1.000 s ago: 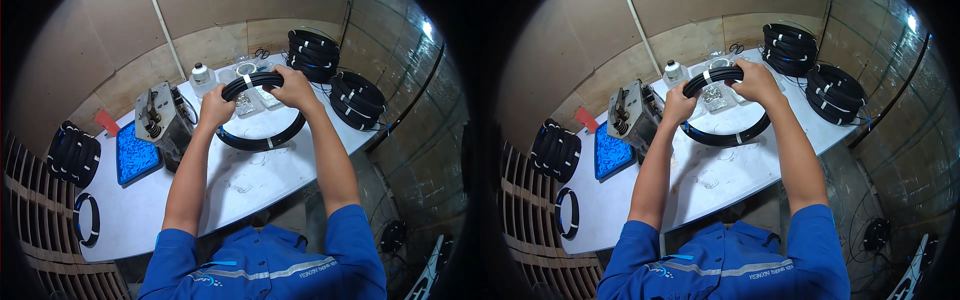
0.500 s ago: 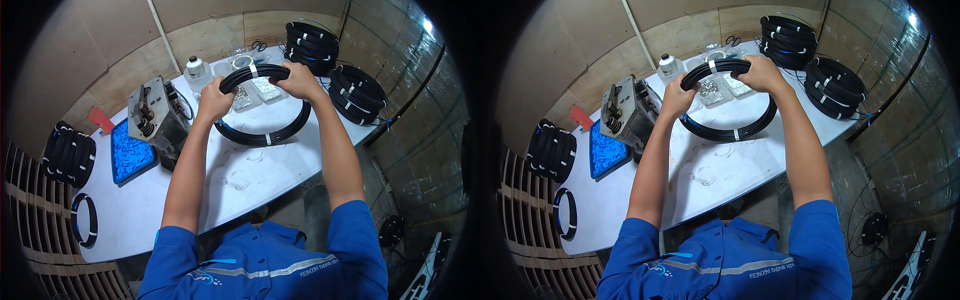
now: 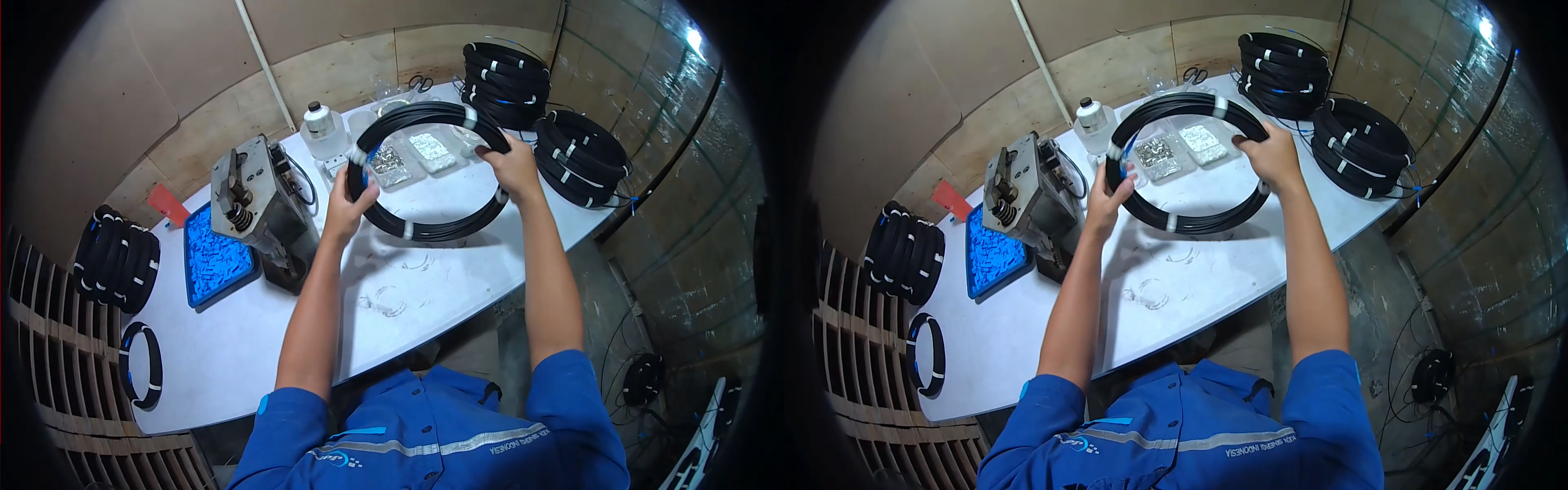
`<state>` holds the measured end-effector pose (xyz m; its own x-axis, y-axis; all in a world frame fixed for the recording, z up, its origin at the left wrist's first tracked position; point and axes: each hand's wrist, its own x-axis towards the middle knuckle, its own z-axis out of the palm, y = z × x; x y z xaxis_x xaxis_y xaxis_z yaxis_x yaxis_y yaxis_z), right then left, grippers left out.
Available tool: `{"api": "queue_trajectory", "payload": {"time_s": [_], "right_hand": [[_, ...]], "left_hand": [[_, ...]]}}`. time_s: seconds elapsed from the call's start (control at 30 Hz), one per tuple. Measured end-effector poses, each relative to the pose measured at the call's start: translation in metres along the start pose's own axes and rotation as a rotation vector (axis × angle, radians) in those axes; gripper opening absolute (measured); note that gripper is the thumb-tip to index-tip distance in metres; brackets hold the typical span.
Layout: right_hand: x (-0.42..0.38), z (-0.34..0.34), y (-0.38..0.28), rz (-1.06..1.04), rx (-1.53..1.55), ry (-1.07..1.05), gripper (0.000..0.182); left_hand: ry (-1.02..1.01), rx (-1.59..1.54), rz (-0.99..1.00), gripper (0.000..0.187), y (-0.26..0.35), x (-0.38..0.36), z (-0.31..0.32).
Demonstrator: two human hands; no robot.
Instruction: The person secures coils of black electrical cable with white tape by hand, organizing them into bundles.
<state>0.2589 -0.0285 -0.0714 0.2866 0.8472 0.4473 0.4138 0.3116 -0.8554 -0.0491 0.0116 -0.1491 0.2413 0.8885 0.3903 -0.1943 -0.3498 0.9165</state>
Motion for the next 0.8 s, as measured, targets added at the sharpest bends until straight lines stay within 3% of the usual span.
{"api": "queue_trajectory", "payload": {"time_s": [0.07, 0.1, 0.13, 0.2, 0.23, 0.27, 0.33, 0.37, 0.4, 0.47, 0.6, 0.67, 0.7, 0.8], "right_hand": [[-0.018, 0.002, 0.01, 0.28, 0.258, 0.021, 0.012], [-0.031, 0.011, 0.01, 0.336, 0.403, 0.079, 0.008], [-0.037, 0.021, 0.025, 0.361, 0.487, 0.127, 0.011], [-0.049, 0.037, 0.048, 0.4, 0.604, 0.129, 0.013], [-0.054, 0.04, 0.051, 0.404, 0.612, 0.095, 0.021], [-0.055, 0.038, 0.053, 0.406, 0.611, 0.091, 0.021], [-0.052, 0.034, 0.044, 0.105, 0.331, 0.025, 0.03], [-0.049, 0.03, 0.039, 0.053, 0.331, -0.022, 0.051], [-0.043, 0.026, 0.024, 0.053, 0.332, -0.022, 0.051], [-0.03, 0.02, -0.001, -0.267, 0.071, -0.052, 0.073], [-0.001, 0.015, -0.018, -0.354, -0.129, -0.103, 0.069], [0.01, 0.015, -0.021, -0.281, -0.127, -0.303, 0.057], [0.011, 0.019, -0.023, -0.282, -0.1, -0.268, 0.048], [0.01, 0.024, -0.028, -0.257, -0.196, -0.25, 0.045]], "left_hand": [[0.039, -0.028, -0.042, 0.07, -0.006, -0.016, 0.008], [0.158, -0.003, -0.025, 0.046, -0.003, -0.019, 0.019], [0.159, -0.003, -0.025, 0.046, 0.001, -0.017, 0.018], [0.386, -0.03, -0.129, 0.024, 0.01, -0.006, 0.013], [0.369, -0.033, -0.102, 0.018, 0.022, -0.004, 0.012], [0.332, 0.016, -0.127, 0.018, 0.034, -0.003, 0.01], [0.277, 0.26, -0.089, 0.019, 0.044, 0.003, 0.002], [0.279, 0.263, -0.088, 0.019, 0.048, 0.005, 0.0], [0.234, 0.348, -0.05, 0.021, 0.054, 0.008, 0.001], [0.186, 0.428, -0.016, 0.023, 0.063, 0.013, 0.004], [0.082, 0.538, -0.088, 0.023, 0.071, 0.025, 0.006], [0.017, 0.556, -0.117, 0.027, 0.073, 0.032, 0.004], [0.016, 0.555, -0.116, 0.027, 0.075, 0.035, 0.003], [-0.019, 0.737, -0.022, 0.033, 0.084, 0.046, 0.003]]}}
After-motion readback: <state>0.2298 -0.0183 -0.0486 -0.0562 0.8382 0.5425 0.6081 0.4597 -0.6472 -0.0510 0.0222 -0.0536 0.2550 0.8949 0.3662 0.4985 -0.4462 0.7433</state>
